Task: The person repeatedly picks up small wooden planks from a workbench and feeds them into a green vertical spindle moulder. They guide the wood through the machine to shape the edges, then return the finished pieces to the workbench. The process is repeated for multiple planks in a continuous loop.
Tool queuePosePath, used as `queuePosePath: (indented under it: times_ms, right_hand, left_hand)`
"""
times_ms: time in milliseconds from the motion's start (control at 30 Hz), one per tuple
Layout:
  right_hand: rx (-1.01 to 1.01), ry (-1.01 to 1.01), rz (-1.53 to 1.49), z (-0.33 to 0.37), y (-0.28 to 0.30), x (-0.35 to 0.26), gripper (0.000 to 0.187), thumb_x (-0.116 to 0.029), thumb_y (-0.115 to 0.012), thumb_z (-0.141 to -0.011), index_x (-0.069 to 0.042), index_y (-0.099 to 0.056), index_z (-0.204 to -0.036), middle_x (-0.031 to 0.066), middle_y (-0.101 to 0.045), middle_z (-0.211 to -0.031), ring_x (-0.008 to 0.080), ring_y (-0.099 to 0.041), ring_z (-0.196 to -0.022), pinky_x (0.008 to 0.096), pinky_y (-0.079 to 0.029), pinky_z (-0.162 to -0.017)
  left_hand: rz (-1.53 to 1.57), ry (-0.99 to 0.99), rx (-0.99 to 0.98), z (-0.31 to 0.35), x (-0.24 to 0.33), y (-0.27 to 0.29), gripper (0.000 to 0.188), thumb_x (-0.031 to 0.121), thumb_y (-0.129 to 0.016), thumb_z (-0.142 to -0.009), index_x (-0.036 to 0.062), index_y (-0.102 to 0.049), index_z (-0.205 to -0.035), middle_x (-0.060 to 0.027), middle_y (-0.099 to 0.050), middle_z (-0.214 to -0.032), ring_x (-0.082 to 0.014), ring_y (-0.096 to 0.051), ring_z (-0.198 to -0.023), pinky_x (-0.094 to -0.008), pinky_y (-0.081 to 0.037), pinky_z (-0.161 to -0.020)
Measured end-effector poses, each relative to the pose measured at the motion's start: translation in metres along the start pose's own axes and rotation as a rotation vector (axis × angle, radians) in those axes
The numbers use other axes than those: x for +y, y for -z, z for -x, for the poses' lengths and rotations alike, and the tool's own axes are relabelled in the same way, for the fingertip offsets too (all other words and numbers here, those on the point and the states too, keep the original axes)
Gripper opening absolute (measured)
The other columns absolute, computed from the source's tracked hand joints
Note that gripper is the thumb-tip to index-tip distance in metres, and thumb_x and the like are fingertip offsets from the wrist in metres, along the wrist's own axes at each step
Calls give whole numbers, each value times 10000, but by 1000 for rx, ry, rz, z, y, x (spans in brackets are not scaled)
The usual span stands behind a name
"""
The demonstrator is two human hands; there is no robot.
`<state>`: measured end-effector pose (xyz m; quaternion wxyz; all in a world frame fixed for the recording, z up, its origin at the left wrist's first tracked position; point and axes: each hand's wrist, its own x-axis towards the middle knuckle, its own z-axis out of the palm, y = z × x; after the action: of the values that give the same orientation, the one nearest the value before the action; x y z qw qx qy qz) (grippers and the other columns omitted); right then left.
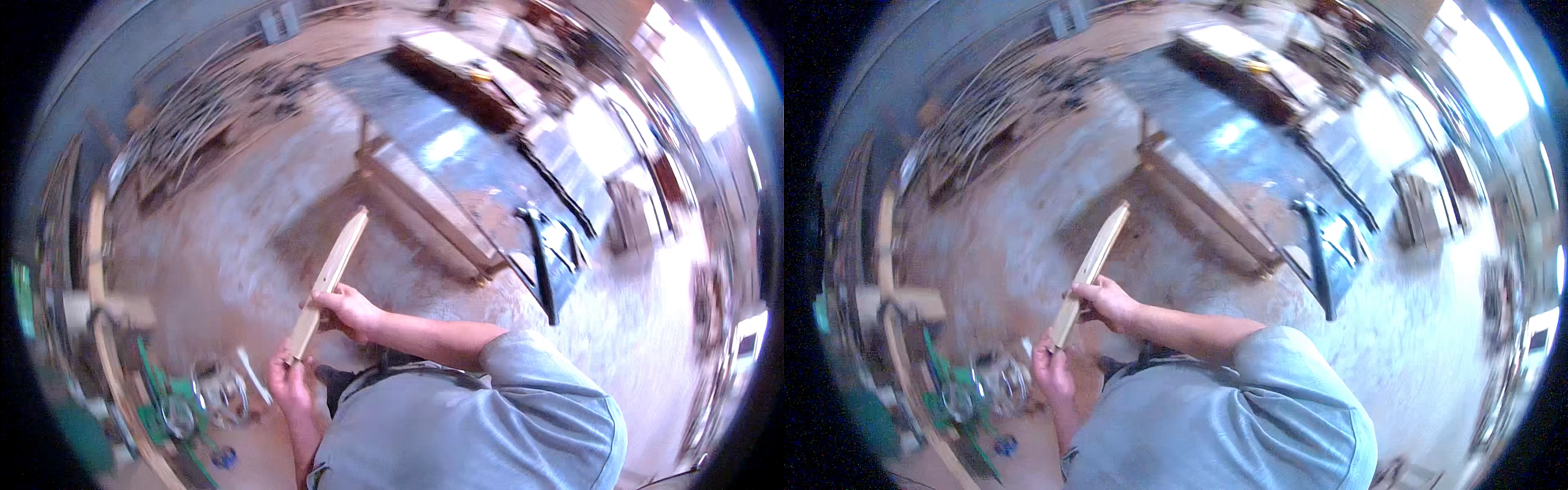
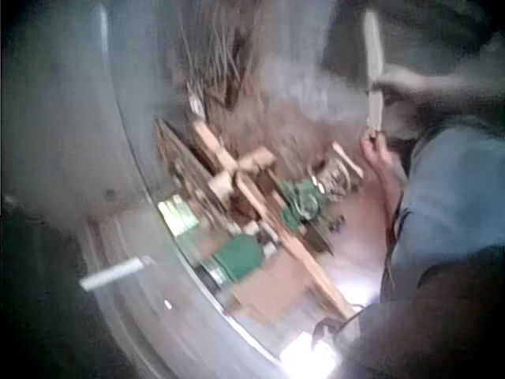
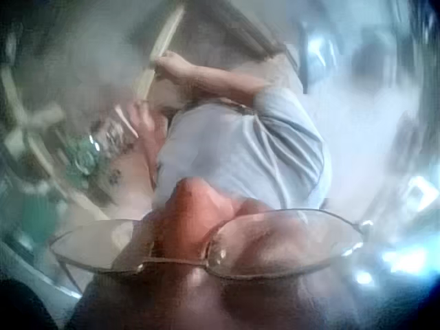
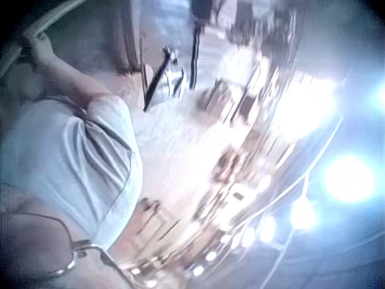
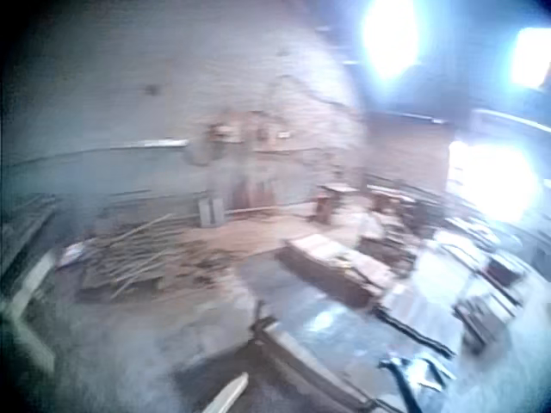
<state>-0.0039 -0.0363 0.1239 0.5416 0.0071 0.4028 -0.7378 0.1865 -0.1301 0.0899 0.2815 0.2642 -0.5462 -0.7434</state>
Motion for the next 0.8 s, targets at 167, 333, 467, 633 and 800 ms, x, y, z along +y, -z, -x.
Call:
queuePosePath:
  times_ms: [167, 333, 467, 633, 800]
  right_hand:
    - [298, 304, 179, 30, 91, -56, 309, -250, -569, -891, -41, -505, -1109, 34, -598, -949, 117, -576, -827, 267, -497, -640]
    - [522, 559, 42, 51, 125, -104, 347, -197, -555, -898, -32, -468, -1192, 39, -581, -1015, 118, -559, -895, 270, -484, -726]
    - [617, 680, -19, 18, 179, -105, 341, -155, -538, -891, -35, -455, -1199, 47, -553, -1012, 137, -538, -870, 293, -476, -704]
    - [775, 589, 19, 43, 235, -164, 320, -150, -541, -860, -33, -500, -1155, 32, -564, -963, 129, -531, -852, 306, -473, -715]
    - [1120, 650, 256, 86, 365, -242, 262, -109, -514, -833, 23, -572, -1052, 50, -599, -812, 155, -571, -713, 324, -484, -602]
  left_hand:
    - [-339, 142, -449, -55, -20, -103, 280, -63, -531, -833, -11, -523, -1107, -111, -595, -1073, -148, -578, -947, -272, -476, -831]
    - [-517, -60, -668, -107, -38, -192, 266, -9, -576, -824, -14, -541, -1088, -137, -605, -1116, -189, -597, -971, -311, -483, -837]
    - [-688, -160, -842, -147, -62, -255, 308, 21, -615, -811, 0, -546, -1111, -150, -634, -1058, -207, -627, -942, -323, -499, -820]
    - [-629, 22, -1016, -179, -77, -312, 364, 70, -644, -804, 14, -549, -1151, -156, -648, -1026, -239, -658, -887, -345, -516, -780]
    - [-780, 37, -937, -215, -106, -315, 357, 88, -626, -820, 6, -547, -1158, -167, -637, -1065, -230, -649, -917, -321, -504, -797]
